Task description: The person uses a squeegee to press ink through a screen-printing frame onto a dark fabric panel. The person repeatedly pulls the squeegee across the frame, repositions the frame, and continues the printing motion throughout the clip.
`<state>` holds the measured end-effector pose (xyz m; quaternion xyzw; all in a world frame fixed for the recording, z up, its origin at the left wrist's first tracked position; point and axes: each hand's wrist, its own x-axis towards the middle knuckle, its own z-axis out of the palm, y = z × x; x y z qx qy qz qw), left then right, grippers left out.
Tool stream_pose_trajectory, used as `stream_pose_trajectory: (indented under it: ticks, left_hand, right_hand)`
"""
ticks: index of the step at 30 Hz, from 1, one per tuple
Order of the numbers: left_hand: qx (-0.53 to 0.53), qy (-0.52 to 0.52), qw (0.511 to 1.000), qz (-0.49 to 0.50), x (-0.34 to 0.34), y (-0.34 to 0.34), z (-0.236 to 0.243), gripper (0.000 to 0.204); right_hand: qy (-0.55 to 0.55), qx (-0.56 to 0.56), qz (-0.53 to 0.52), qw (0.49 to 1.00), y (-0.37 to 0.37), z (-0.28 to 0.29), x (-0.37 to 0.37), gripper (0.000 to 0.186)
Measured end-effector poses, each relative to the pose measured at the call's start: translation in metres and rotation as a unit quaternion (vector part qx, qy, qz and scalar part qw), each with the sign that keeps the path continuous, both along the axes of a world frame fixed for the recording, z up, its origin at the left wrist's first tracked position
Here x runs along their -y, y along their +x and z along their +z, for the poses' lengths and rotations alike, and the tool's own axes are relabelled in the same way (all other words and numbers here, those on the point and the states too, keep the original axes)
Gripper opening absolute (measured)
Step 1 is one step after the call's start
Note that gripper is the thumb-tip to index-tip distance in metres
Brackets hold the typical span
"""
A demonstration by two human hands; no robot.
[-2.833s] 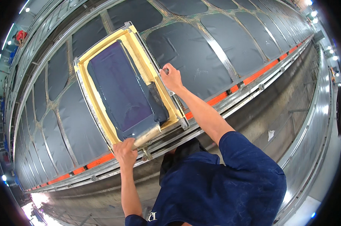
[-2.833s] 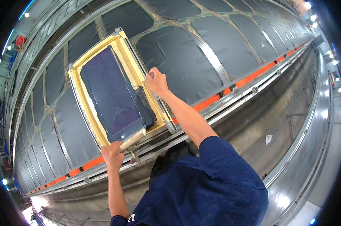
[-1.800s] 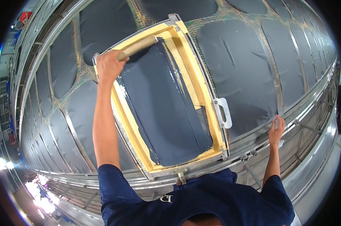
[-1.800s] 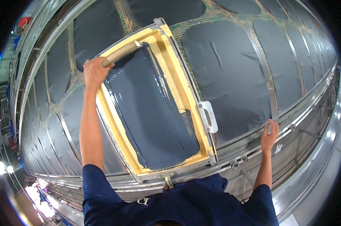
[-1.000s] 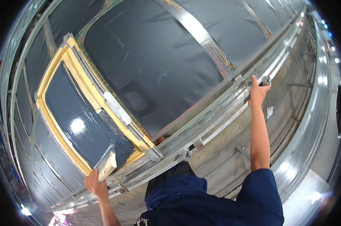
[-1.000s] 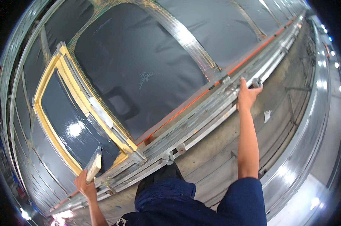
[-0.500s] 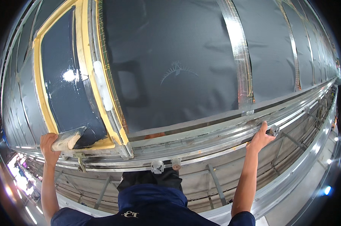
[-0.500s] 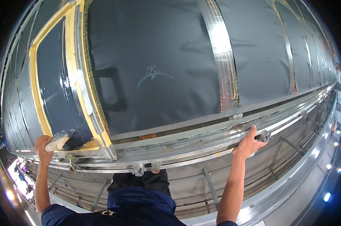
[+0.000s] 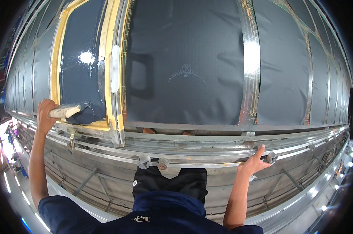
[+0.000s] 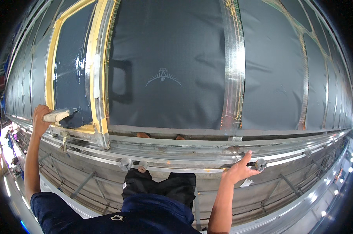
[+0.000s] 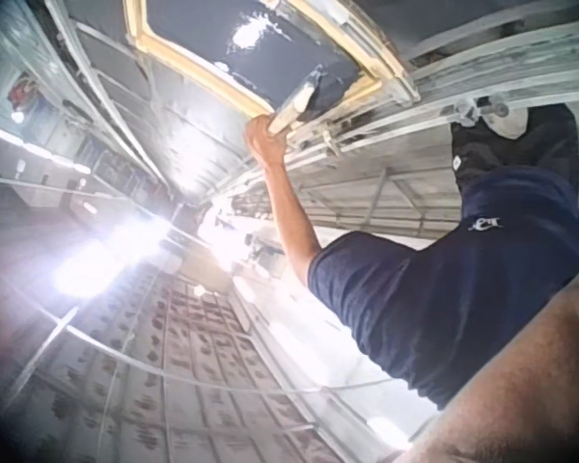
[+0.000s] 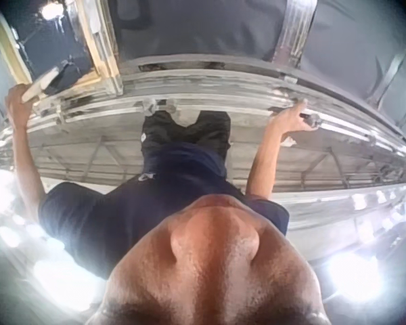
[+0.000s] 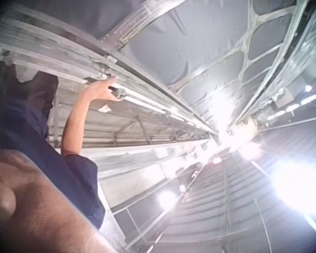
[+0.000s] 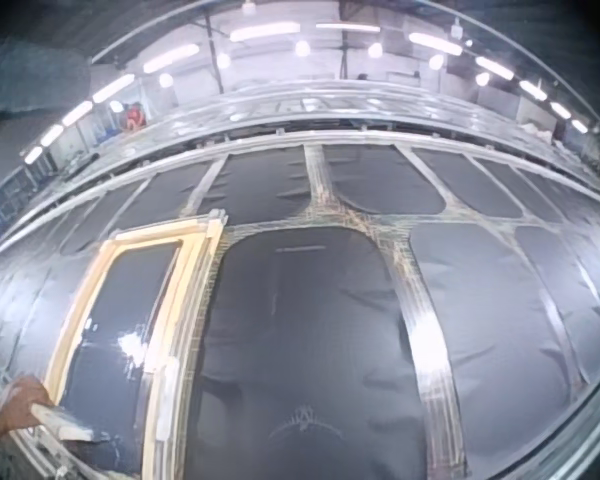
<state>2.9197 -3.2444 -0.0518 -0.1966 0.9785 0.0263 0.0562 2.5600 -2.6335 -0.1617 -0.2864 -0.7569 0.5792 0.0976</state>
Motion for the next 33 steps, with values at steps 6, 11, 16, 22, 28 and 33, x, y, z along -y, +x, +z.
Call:
stream_pose_trajectory:
  ticks: [6, 11, 16, 22, 28, 33]
  left_hand:
    - [0.005, -0.013, 0.999, 0.034, -0.011, 0.001, 0.0, 0.036]
    - [-0.004, -0.033, 0.999, 0.038, -0.016, 0.004, -0.002, 0.034]
    - [0.014, -0.03, 0.998, 0.055, -0.016, 0.003, -0.001, 0.03]
    - [0.001, -0.011, 0.999, 0.043, -0.01, 0.003, -0.001, 0.028]
    - [-0.005, -0.016, 0.999, 0.032, -0.008, 0.001, -0.003, 0.027]
    - [0.01, -0.014, 0.999, 0.046, -0.009, 0.005, -0.004, 0.026]
  right_hand:
    - [-0.018, 0.017, 0.004, 1.0, 0.0, 0.007, 0.004, 0.072]
    - [0.047, -0.007, 0.028, 0.998, 0.005, -0.002, -0.006, 0.069]
    - [0.054, 0.016, 0.016, 0.998, 0.005, 0.007, 0.003, 0.066]
    - [0.036, 0.042, 0.009, 0.998, 0.004, 0.009, 0.006, 0.067]
    - [0.022, 0.016, 0.035, 0.999, 0.006, 0.004, -0.003, 0.068]
    - [0.029, 0.001, 0.045, 0.999, 0.004, 0.003, -0.001, 0.067]
